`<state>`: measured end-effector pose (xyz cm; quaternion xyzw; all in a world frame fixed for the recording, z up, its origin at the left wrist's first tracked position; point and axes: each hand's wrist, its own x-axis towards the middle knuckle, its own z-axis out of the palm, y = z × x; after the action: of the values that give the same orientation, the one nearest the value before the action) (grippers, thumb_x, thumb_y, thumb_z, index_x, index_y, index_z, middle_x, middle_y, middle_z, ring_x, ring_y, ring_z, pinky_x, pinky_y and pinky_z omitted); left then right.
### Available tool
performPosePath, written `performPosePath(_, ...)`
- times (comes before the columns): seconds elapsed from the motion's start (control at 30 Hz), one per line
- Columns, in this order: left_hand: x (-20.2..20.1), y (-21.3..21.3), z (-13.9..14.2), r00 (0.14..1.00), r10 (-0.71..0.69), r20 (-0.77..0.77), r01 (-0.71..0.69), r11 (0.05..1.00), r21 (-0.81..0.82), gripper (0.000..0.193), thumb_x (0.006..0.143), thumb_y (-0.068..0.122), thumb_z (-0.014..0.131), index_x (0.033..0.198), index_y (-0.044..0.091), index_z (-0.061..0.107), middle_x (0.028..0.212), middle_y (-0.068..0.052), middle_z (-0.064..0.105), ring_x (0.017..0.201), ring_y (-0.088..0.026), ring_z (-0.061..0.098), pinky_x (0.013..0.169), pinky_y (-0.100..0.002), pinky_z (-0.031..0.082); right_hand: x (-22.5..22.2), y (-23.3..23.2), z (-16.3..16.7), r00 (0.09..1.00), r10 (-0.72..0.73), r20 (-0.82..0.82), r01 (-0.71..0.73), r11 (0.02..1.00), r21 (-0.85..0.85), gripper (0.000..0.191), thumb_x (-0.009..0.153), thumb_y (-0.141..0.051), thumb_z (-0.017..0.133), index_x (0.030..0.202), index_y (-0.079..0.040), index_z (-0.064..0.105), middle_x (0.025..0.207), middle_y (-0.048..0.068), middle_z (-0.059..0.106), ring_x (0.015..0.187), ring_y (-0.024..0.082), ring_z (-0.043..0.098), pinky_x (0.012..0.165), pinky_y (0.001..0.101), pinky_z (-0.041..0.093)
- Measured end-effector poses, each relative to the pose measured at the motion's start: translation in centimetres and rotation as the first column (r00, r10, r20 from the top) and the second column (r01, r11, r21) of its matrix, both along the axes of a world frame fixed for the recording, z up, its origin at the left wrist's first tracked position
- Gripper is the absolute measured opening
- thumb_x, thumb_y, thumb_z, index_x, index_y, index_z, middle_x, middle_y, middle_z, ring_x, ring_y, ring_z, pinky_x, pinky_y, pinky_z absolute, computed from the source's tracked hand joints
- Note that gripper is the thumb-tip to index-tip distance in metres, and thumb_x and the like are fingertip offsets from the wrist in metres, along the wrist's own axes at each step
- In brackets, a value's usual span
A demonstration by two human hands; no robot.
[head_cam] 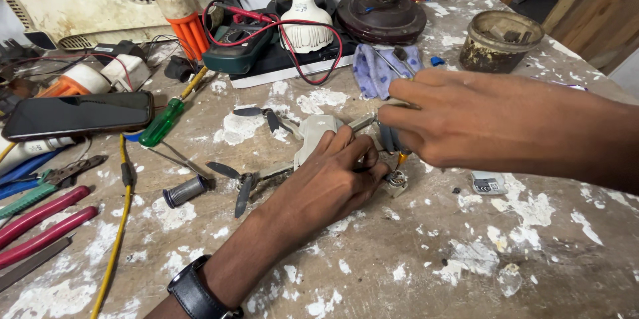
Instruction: The person repairs a small quadcopter drone on a cluttered workbench. They use a screwdriver to unscrew and remove a motor from the drone arm, brush the motor area with a toothbrush, manipulate the motor and propeller parts by hand, and reattach and tighten components with the screwdriver.
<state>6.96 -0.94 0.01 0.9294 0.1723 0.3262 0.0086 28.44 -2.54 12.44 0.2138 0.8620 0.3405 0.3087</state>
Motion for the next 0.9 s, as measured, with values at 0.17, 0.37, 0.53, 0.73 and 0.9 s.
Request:
performPosePath(0.17,-0.1,-0.1,0.1,1.0,-0.009,0.022,0.009,0.999,-0.035,0.017,0.097,0.017,0.067,0.096,0.001,0.073,0.097,-0.011,0.058,0.092,-0.029,0.053,0.08,-0.043,0.044,0.8,-0.9,-0.2,0.966,0.136,-0.218,-0.173,0.971,-0.163,0.022,0.077,-0.003,0.07,0.096,0.0,0.061,0.099,0.006,0.053,0.102,0.023,0.053,0.083,0.0372,0.055)
performPosePath(0.37,-0.1,0.0,0.0,1.0,0.0,0.03,0.001,0.999,-0.046,0.02,0.099,0.017,0.067,0.089,0.0,0.072,0.097,-0.011,0.059,0.092,-0.029,0.053,0.081,-0.044,0.043,0.1,-1.4,0.1,0.931,0.07,-0.359,-0.16,0.961,-0.226,0.017,0.077,-0.006,0.069,0.092,-0.001,0.063,0.092,0.004,0.053,0.098,0.022,0.054,0.075,0.0377,0.053)
performPosePath(0.53,0.0,0.1,0.0,1.0,-0.001,0.029,0.003,0.998,-0.061,0.022,0.099,0.018,0.067,0.09,0.0,0.073,0.098,-0.011,0.059,0.092,-0.029,0.052,0.081,-0.044,0.043,-1.0,-1.3,0.4,0.959,0.008,-0.282,-0.062,0.981,-0.186,0.014,0.081,-0.008,0.069,0.091,0.0,0.064,0.093,0.003,0.053,0.095,0.02,0.052,0.079,0.0351,0.052)
performPosePath(0.73,-0.2,0.1,0.0,1.0,-0.016,-0.007,0.016,1.0,-0.021,0.018,0.097,0.018,0.067,0.101,0.004,0.078,0.098,-0.009,0.058,0.095,-0.027,0.053,0.081,-0.043,0.044,-0.8,-0.7,0.1,0.99,-0.007,-0.14,-0.009,0.994,-0.113,0.018,0.082,-0.012,0.07,0.096,-0.001,0.065,0.093,0.003,0.054,0.097,0.019,0.052,0.085,0.0362,0.051)
performPosePath(0.9,-0.2,0.1,0.2,0.999,-0.037,0.018,0.037,0.999,-0.001,0.024,0.093,0.019,0.068,0.107,0.002,0.078,0.101,-0.009,0.058,0.096,-0.027,0.052,0.081,-0.042,0.044,0.7,-0.6,-0.3,0.84,0.285,-0.463,-0.311,0.95,0.021,0.044,0.061,-0.01,0.063,0.105,-0.008,0.065,0.101,0.005,0.055,0.101,0.022,0.054,0.077,0.0307,0.051)
